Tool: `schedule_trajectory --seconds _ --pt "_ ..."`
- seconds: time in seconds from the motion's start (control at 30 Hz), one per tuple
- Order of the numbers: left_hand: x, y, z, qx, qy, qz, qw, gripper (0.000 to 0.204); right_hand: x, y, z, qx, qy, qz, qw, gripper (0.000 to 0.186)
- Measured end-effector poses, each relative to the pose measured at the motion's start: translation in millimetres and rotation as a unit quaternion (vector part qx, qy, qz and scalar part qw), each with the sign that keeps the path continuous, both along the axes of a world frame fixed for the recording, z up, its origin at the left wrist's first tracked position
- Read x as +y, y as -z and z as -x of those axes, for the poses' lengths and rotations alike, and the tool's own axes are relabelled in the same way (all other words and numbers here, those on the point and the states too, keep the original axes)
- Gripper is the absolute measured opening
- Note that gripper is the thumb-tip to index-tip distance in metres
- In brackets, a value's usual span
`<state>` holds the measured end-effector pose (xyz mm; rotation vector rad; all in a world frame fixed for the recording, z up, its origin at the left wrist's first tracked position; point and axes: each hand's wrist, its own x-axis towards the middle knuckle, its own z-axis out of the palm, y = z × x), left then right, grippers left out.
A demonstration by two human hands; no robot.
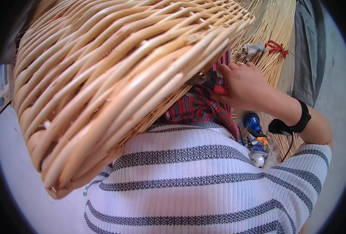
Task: The person is weaving a wicker basket, trimming excess strands with pliers, and measuring the basket's dimensions.
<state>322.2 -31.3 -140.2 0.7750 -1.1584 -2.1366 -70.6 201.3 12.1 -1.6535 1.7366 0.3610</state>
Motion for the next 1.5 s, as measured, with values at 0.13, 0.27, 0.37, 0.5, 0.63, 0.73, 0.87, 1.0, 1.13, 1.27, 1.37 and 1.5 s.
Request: schedule_trajectory --seconds 0.13,0.27,0.37,0.5,0.63,0.73,0.87,1.0,1.13,1.27,1.37,1.5 --pt "1.9 -0.5 -14.7 -0.005 -0.008 -0.006 1.000 0.093 -1.9 -2.7 -5.6 0.015 -0.014 -0.013 1.000 0.062" --pt "-1.6 3.1 -24.4 -0.006 -0.011 -0.007 1.000 0.093 -0.2 1.3 -6.0 0.022 -0.052 0.023 0.998 0.073" --pt "-2.9 7.1 -28.7 -0.006 -0.010 -0.013 1.000 0.093 -6.9 0.2 -4.4 0.053 -0.068 0.012 0.996 0.072" --pt "-0.2 14.0 -28.2 -0.001 -0.008 -0.027 1.000 0.093 -26.2 -11.1 -7.4 0.047 -0.058 -0.117 0.990 0.071" --pt "3.7 21.5 -26.8 0.002 -0.004 -0.043 0.999 0.093 -31.8 -7.8 -4.6 -0.014 -0.032 -0.155 0.987 0.071" --pt "3.9 22.2 -28.2 0.003 -0.005 -0.054 0.999 0.093 -33.6 -6.7 -8.4 0.040 -0.074 -0.125 0.989 0.073" --pt "5.3 26.8 -34.7 0.003 -0.009 -0.064 0.998 0.093 -16.4 6.3 -3.9 0.033 -0.095 -0.084 0.991 0.075" --pt "6.6 31.4 -37.5 0.002 -0.008 -0.077 0.997 0.093 -19.1 5.4 -6.6 0.066 -0.124 -0.043 0.989 0.072" --pt "0.1 37.8 -34.6 0.004 0.000 -0.087 0.996 0.093 -22.9 20.1 1.4 0.113 -0.174 -0.011 0.978 0.067" --pt "-1.6 48.0 -36.9 0.009 -0.003 -0.098 0.995 0.092 -25.8 9.8 5.2 0.092 -0.189 -0.045 0.977 0.045" --pt "5.7 48.6 -45.5 0.007 -0.017 -0.109 0.994 0.092 -25.1 -2.3 14.1 0.076 -0.160 -0.139 0.974 0.064" --pt "13.7 43.8 -56.3 0.004 -0.036 -0.119 0.992 0.092 -3.8 -2.0 18.1 0.044 -0.081 -0.133 0.987 0.066"
